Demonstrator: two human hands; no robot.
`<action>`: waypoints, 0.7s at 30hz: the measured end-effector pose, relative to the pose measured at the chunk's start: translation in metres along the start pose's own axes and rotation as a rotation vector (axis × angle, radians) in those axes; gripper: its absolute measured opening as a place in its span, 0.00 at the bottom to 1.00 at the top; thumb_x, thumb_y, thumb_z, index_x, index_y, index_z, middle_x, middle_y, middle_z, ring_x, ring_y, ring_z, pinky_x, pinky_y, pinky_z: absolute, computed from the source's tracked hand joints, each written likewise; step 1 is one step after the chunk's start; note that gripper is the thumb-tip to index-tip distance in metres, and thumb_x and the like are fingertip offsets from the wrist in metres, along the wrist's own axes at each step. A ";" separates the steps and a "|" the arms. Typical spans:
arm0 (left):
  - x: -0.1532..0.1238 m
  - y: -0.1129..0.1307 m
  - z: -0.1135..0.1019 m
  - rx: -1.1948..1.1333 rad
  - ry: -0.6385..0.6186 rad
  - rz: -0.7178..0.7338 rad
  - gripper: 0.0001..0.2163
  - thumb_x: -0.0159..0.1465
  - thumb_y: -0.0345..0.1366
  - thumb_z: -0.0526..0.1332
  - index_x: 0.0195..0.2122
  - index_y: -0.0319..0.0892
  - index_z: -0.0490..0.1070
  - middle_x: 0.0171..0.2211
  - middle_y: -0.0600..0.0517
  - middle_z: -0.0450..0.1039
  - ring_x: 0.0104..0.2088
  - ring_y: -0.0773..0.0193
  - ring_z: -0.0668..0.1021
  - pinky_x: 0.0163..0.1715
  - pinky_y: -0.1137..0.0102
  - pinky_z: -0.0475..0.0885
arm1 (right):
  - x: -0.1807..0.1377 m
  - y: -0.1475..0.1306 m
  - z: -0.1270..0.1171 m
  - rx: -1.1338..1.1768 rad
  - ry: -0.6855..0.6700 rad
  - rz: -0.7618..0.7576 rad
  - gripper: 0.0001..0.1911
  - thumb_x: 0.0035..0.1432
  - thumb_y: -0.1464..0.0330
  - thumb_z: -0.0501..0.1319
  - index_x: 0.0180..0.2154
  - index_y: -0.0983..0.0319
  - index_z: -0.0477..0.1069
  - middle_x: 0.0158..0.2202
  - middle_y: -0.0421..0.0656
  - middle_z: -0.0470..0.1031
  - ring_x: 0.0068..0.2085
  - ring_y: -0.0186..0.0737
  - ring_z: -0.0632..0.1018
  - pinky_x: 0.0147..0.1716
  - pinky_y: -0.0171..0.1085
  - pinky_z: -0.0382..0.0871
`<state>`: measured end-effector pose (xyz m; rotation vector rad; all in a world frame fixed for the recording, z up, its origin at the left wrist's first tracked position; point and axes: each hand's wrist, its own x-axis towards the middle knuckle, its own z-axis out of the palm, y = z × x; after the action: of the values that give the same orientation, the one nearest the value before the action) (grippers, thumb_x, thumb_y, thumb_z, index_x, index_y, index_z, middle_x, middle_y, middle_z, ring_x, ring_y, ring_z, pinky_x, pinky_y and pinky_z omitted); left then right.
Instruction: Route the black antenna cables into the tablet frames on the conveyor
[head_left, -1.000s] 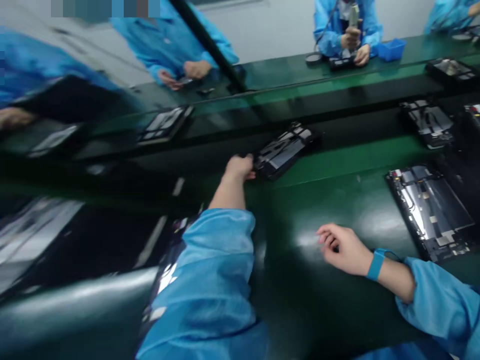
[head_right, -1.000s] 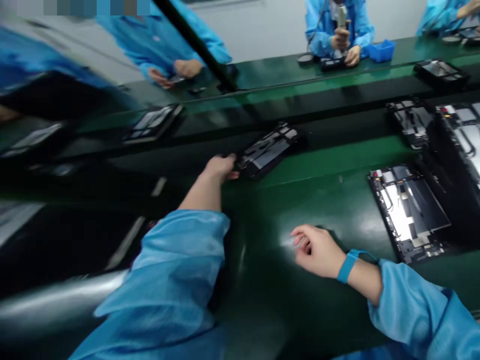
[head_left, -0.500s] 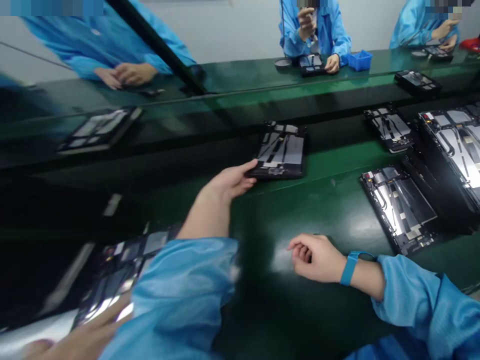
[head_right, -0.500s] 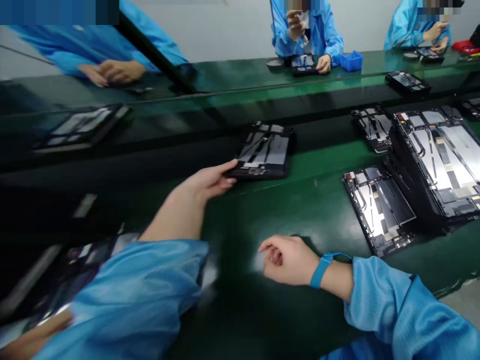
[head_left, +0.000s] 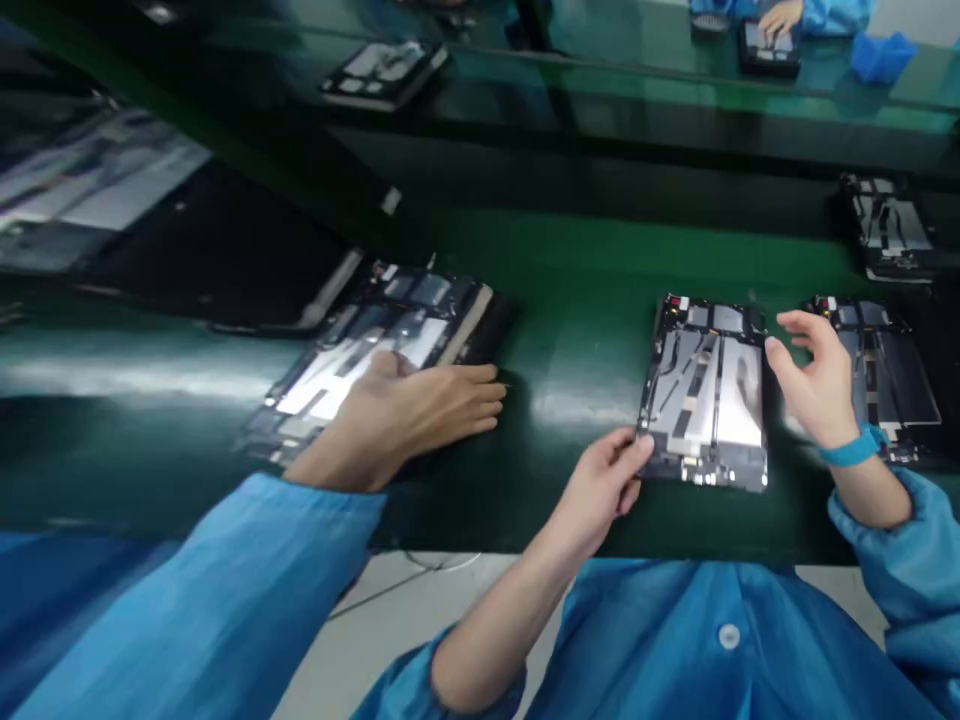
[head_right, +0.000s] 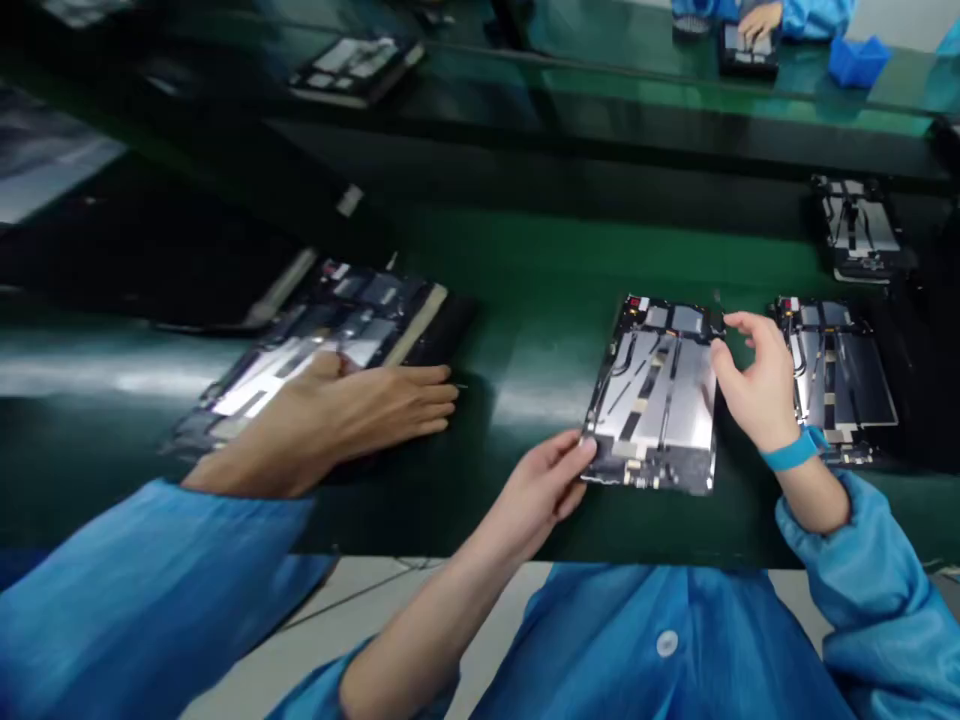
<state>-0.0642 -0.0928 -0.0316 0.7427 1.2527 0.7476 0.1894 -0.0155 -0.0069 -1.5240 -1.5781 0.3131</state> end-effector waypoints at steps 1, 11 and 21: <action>-0.017 -0.011 -0.002 0.057 -0.053 -0.038 0.24 0.55 0.61 0.71 0.35 0.44 0.73 0.23 0.56 0.67 0.13 0.74 0.60 0.13 0.72 0.51 | 0.002 0.008 0.004 -0.064 -0.036 -0.015 0.14 0.61 0.63 0.62 0.48 0.59 0.74 0.51 0.51 0.80 0.54 0.52 0.80 0.54 0.53 0.76; -0.041 0.042 -0.026 0.745 0.181 0.134 0.22 0.53 0.50 0.74 0.50 0.66 0.77 0.33 0.50 0.78 0.42 0.44 0.85 0.27 0.58 0.81 | -0.009 0.009 0.018 -0.396 -0.098 -0.038 0.11 0.64 0.59 0.61 0.40 0.60 0.75 0.44 0.52 0.77 0.51 0.57 0.76 0.54 0.56 0.71; 0.025 0.061 0.056 1.367 0.025 0.349 0.07 0.60 0.25 0.61 0.32 0.39 0.78 0.30 0.36 0.79 0.37 0.38 0.85 0.36 0.55 0.75 | 0.000 -0.008 0.034 -0.588 -0.324 0.073 0.22 0.67 0.52 0.61 0.35 0.62 0.82 0.38 0.52 0.80 0.44 0.54 0.79 0.42 0.47 0.72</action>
<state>-0.0101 -0.0426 0.0146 2.0867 1.6037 0.0437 0.1597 -0.0041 -0.0204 -2.0595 -1.9862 0.1430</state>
